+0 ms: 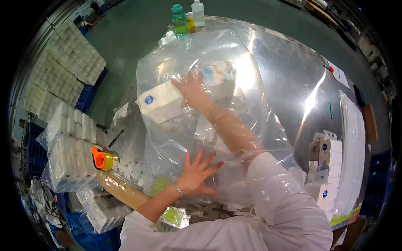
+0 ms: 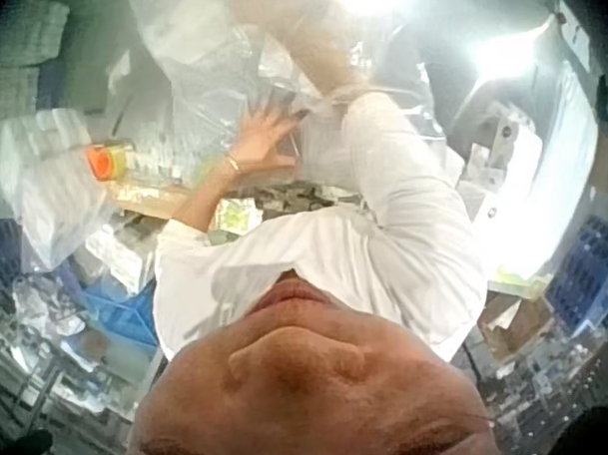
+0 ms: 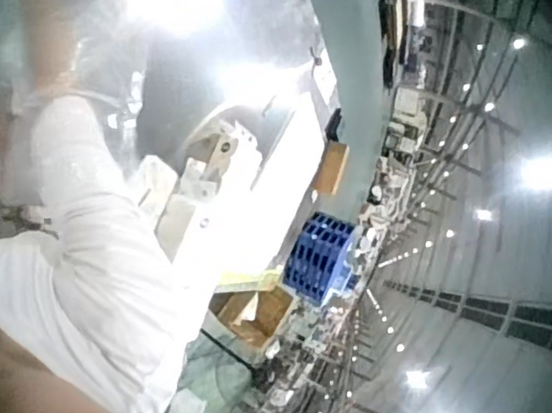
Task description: The person places individual packs of tissue rolls into a large plastic bag, then pulls the bag shut and carries it away.
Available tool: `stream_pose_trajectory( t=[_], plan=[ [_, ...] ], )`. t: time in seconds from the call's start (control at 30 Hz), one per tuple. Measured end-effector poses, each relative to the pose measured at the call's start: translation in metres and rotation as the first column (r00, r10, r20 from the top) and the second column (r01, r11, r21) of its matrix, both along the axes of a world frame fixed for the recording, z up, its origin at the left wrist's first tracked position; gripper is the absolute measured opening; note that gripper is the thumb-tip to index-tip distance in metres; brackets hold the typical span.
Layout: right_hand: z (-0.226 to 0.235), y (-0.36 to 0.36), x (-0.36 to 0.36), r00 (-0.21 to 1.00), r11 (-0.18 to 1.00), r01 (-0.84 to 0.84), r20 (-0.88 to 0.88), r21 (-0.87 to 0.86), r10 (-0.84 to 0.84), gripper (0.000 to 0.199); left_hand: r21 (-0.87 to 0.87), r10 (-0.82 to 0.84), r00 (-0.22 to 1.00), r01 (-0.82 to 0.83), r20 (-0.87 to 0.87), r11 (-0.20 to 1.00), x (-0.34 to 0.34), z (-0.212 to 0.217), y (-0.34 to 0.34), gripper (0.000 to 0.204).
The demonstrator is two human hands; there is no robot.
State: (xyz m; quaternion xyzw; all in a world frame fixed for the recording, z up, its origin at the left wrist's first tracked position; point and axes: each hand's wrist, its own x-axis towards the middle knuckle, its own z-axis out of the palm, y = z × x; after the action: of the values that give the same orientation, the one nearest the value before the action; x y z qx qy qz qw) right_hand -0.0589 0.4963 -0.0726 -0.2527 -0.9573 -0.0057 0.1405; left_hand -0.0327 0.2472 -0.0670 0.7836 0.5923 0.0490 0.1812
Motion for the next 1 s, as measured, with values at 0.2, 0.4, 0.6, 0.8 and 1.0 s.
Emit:
stream_pose_trajectory(
  t=[0.2, 0.4, 0.6, 0.8, 1.0],
  plan=[
    [-0.029, 0.005, 0.063, 0.908, 0.968, 0.247, -0.360, 0.044, -0.215, 0.077, -0.174, 0.161, 0.977, -0.184, -0.137, 0.967, -0.033, -0.063, -0.038, 0.085],
    [-0.089, -0.142, 0.321, 0.781, 0.690, 0.559, 0.011, -0.460, -0.625, 0.064, 0.360, 0.303, 0.943, -0.333, 0.137, 0.871, -0.083, -0.087, -0.069, 0.031],
    [0.071, -0.296, 0.452, 0.913, -0.155, 0.087, 0.141, -0.984, -0.382, 0.048, 0.001, 0.364, 0.930, -0.364, -0.047, 0.931, -0.133, -0.085, -0.070, 0.013],
    [0.067, -0.335, 0.588, 0.108, 0.147, 0.909, -0.121, -0.390, -0.987, 0.084, -0.152, 0.085, 0.970, -0.051, 0.226, 0.987, -0.050, 0.014, -0.058, 0.063],
    [0.050, -0.360, 0.572, 0.091, -0.105, 0.912, 0.447, -0.396, -0.890, 0.107, 0.000, -0.160, 0.894, 0.176, 0.419, 0.984, 0.132, 0.056, -0.050, 0.070]
  ],
)
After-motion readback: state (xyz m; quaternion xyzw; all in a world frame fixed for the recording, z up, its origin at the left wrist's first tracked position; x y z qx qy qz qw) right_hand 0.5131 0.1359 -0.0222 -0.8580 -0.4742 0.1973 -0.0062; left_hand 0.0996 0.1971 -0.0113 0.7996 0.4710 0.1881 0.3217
